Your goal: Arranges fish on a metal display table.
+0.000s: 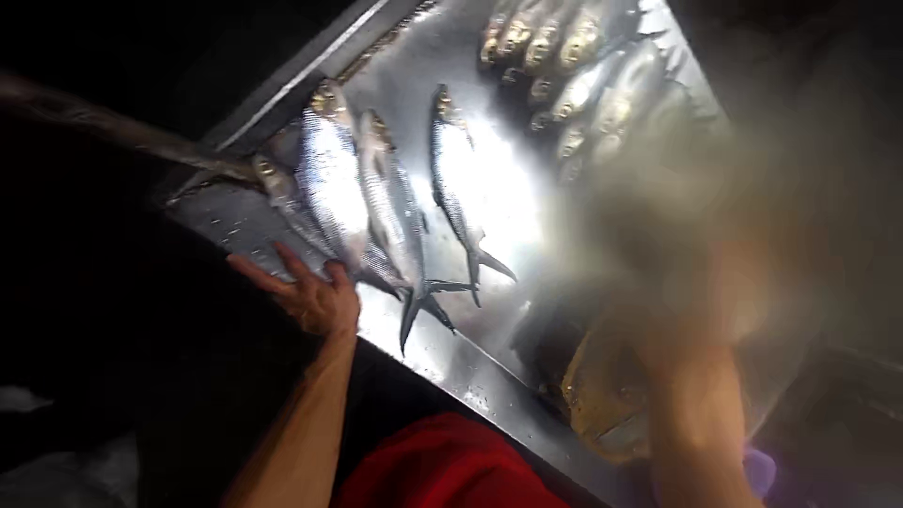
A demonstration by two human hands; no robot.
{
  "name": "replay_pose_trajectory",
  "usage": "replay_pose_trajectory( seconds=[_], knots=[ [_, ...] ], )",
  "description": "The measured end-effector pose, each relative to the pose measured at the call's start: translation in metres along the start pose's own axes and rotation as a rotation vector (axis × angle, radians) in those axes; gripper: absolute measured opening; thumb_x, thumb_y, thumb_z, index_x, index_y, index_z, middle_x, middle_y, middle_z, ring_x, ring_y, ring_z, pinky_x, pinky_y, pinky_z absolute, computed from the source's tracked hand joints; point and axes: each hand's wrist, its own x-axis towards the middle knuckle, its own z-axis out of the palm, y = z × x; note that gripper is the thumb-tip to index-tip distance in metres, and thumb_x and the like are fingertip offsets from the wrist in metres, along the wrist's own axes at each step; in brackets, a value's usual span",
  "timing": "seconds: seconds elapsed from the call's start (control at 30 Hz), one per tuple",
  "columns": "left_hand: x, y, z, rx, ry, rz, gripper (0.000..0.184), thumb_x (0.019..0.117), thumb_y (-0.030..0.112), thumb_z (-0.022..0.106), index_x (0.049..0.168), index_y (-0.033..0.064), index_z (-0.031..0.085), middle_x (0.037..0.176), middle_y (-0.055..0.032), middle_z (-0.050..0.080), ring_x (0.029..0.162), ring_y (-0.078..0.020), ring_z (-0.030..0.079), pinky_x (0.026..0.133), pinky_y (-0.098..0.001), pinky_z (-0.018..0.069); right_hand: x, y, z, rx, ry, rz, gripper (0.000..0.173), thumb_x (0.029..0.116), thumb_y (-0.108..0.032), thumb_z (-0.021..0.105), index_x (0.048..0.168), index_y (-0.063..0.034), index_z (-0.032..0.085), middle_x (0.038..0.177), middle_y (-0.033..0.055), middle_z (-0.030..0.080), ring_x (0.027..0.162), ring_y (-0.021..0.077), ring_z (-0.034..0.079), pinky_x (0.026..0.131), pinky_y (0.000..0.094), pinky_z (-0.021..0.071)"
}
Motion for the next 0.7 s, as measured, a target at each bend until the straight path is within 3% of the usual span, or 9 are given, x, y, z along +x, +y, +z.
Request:
replay_pose_trajectory(
  seconds=[0.07, 0.1, 0.17, 0.23, 0.3, 0.37, 0.5, 0.6, 0.7],
  knots=[
    [0.003, -0.002, 0.002, 0.005, -0.009, -0.005, 0.073, 0.1002, 0.037, 0.049, 0.165, 0.0139, 0.022, 0.171, -0.0200, -0.009, 0.156, -0.0438, 0.012, 0.120, -0.0571, 0.0281, -0.050, -0.049, -0.006, 0.271, 0.110, -0.199, 0.068, 0.0961, -0.016, 0.062, 0.149, 0.0159, 0.034, 0.147, 0.0315, 0.046, 0.134, 0.0321, 0.051, 0.113, 0.0330, 0.0410],
    [0.003, -0.003, 0.003, 0.012, -0.017, -0.006, 0.073, 0.1001, 0.038, 0.048, 0.165, 0.0151, 0.023, 0.171, -0.0187, -0.010, 0.156, -0.0428, 0.011, 0.120, -0.0572, 0.0276, -0.079, -0.065, -0.002, 0.341, 0.066, -0.314, 0.058, 0.0968, -0.010, 0.058, 0.143, 0.0193, 0.038, 0.140, 0.0322, 0.050, 0.126, 0.0294, 0.057, 0.107, 0.0314, 0.0469],
    [0.005, -0.003, 0.005, 0.023, -0.021, -0.006, 0.072, 0.1006, 0.040, 0.046, 0.165, 0.0160, 0.023, 0.171, -0.0183, -0.010, 0.156, -0.0430, 0.014, 0.119, -0.0576, 0.0291, -0.142, -0.104, 0.019, 0.367, -0.277, -0.433, 0.056, 0.0973, -0.010, 0.059, 0.144, 0.0160, 0.039, 0.140, 0.0316, 0.051, 0.126, 0.0285, 0.057, 0.104, 0.0365, 0.0503],
    [0.004, -0.004, 0.006, 0.026, -0.005, 0.002, 0.071, 0.1006, 0.040, 0.046, 0.164, 0.0154, 0.024, 0.171, -0.0198, -0.008, 0.154, -0.0451, 0.017, 0.118, -0.0582, 0.0310, -0.188, -0.146, 0.062, 0.282, -0.594, -0.500, 0.076, 0.0918, -0.022, 0.070, 0.154, 0.0041, 0.034, 0.147, 0.0282, 0.047, 0.133, 0.0341, 0.052, 0.107, 0.0464, 0.0488],
    [0.003, -0.005, 0.007, 0.033, -0.001, 0.013, 0.071, 0.1009, 0.042, 0.045, 0.164, 0.0161, 0.024, 0.171, -0.0198, -0.007, 0.155, -0.0444, 0.015, 0.120, -0.0564, 0.0290, -0.218, -0.193, 0.110, 0.129, -0.725, -0.462, 0.096, 0.0822, -0.039, 0.080, 0.159, -0.0076, 0.033, 0.150, 0.0254, 0.045, 0.129, 0.0411, 0.053, 0.099, 0.0562, 0.0513],
    [0.005, -0.008, 0.010, 0.048, 0.017, 0.032, 0.071, 0.1003, 0.042, 0.045, 0.164, 0.0160, 0.027, 0.171, -0.0201, -0.006, 0.156, -0.0425, 0.014, 0.122, -0.0536, 0.0270, -0.231, -0.231, 0.152, -0.018, -0.816, -0.370, 0.114, 0.0767, -0.053, 0.083, 0.164, -0.0133, 0.021, 0.154, 0.0252, 0.042, 0.132, 0.0458, 0.050, 0.097, 0.0649, 0.0484],
    [0.006, -0.011, 0.009, 0.063, -0.007, 0.039, 0.074, 0.0993, 0.042, 0.048, 0.164, 0.0148, 0.026, 0.171, -0.0216, -0.007, 0.156, -0.0445, 0.013, 0.122, -0.0535, 0.0261, -0.239, -0.244, 0.194, -0.167, -0.816, -0.428, 0.121, 0.0678, -0.041, 0.087, 0.164, -0.0123, 0.020, 0.144, 0.0251, 0.049, 0.132, 0.0448, 0.049, 0.093, 0.0651, 0.0499],
    [0.005, -0.005, 0.007, 0.043, -0.025, 0.029, 0.074, 0.0996, 0.040, 0.050, 0.164, 0.0141, 0.024, 0.170, -0.0225, -0.009, 0.156, -0.0441, 0.011, 0.123, -0.0500, 0.0262, -0.225, -0.223, 0.186, -0.222, -0.917, -0.814, 0.114, 0.0622, -0.029, 0.091, 0.160, -0.0170, 0.034, 0.141, 0.0195, 0.054, 0.129, 0.0411, 0.051, 0.092, 0.0624, 0.0485],
    [0.004, -0.002, 0.006, 0.032, -0.002, 0.025, 0.073, 0.0994, 0.037, 0.050, 0.164, 0.0130, 0.025, 0.171, -0.0219, -0.008, 0.157, -0.0416, 0.012, 0.123, -0.0463, 0.0267, -0.206, -0.187, 0.168, -0.235, -1.038, -1.029, 0.108, 0.0607, -0.022, 0.093, 0.156, -0.0274, 0.041, 0.152, 0.0114, 0.048, 0.145, 0.0407, 0.036, 0.102, 0.0720, 0.0386]
  ],
)
